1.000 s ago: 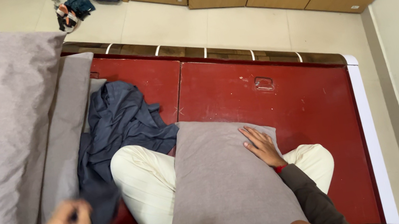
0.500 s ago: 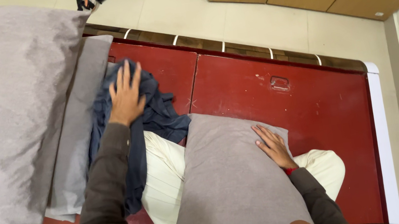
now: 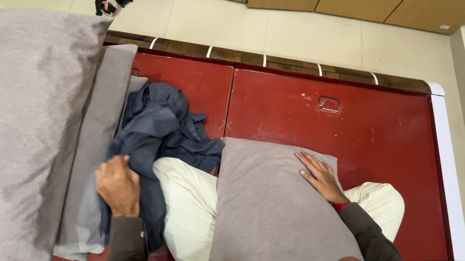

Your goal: The person puts a dark blue pillowcase onto a light purple pillow while sitting on a bed.

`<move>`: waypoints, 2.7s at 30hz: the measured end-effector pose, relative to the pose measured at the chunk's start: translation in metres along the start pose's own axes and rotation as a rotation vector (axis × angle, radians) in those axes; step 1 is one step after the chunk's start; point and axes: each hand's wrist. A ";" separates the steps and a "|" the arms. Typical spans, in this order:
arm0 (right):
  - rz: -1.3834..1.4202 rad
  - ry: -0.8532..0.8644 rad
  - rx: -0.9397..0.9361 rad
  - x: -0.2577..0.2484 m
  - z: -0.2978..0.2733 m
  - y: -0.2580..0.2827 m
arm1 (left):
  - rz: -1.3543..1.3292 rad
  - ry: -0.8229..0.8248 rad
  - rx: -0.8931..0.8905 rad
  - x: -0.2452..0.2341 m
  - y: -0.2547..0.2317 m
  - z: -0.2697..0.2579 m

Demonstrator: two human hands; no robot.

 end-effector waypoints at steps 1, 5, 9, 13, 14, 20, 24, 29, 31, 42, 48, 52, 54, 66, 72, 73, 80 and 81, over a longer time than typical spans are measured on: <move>0.004 0.001 0.002 0.001 0.000 0.001 | -0.016 -0.114 0.071 -0.011 -0.004 0.010; -0.009 -0.009 -0.001 0.002 0.003 -0.004 | 0.045 -0.342 0.226 -0.041 -0.019 0.053; -0.006 -0.015 -0.018 0.005 0.004 -0.010 | 0.060 0.032 0.360 -0.032 -0.040 0.072; -0.024 -0.024 -0.039 0.005 0.004 -0.010 | -0.057 0.453 0.132 -0.005 -0.031 0.047; -0.024 -0.027 -0.036 0.002 0.005 -0.009 | -0.149 0.367 0.062 0.001 -0.023 0.033; -0.007 -0.015 -0.019 0.003 0.001 -0.002 | -0.025 0.094 -0.209 0.003 0.031 -0.156; -0.014 -0.028 -0.038 0.002 0.005 -0.005 | -0.126 0.371 -0.399 -0.007 0.052 -0.266; -0.014 -0.015 -0.041 0.003 0.003 -0.002 | -0.463 0.207 -0.350 0.017 0.039 -0.245; -0.019 -0.017 -0.054 0.002 0.003 -0.001 | -0.464 0.210 -0.317 0.040 0.025 -0.189; -0.031 -0.045 -0.040 0.008 -0.004 -0.006 | -0.474 -0.351 0.162 -0.171 -0.054 0.080; -0.024 -0.050 -0.067 0.006 -0.005 -0.002 | 0.269 0.155 0.255 -0.112 -0.047 0.060; -0.014 -0.038 -0.024 0.005 -0.008 -0.003 | 0.178 0.359 -0.114 -0.029 0.028 -0.088; -0.006 -0.041 -0.032 0.003 -0.008 -0.002 | 0.296 0.433 -0.415 -0.020 0.064 -0.182; -0.037 -0.030 -0.054 0.009 0.007 -0.019 | -0.152 0.519 -0.964 -0.050 0.027 -0.309; -0.033 -0.037 -0.065 0.010 0.005 -0.014 | -0.482 -0.204 -0.664 -0.076 0.009 -0.214; -0.040 -0.040 -0.055 0.007 0.003 -0.009 | -0.626 -0.273 -0.505 -0.080 -0.006 -0.178; 0.435 0.034 -0.423 -0.038 -0.003 0.069 | -1.177 0.267 0.110 -0.040 -0.184 0.025; 0.593 0.055 -0.421 -0.036 0.000 0.076 | -1.561 0.606 0.153 -0.031 -0.209 0.036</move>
Point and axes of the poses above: each hand's wrist, its own z-axis towards the middle knuckle, its own x-axis out of the palm, y = z × x, and after that the axes turned 12 degrees about y, right-handed
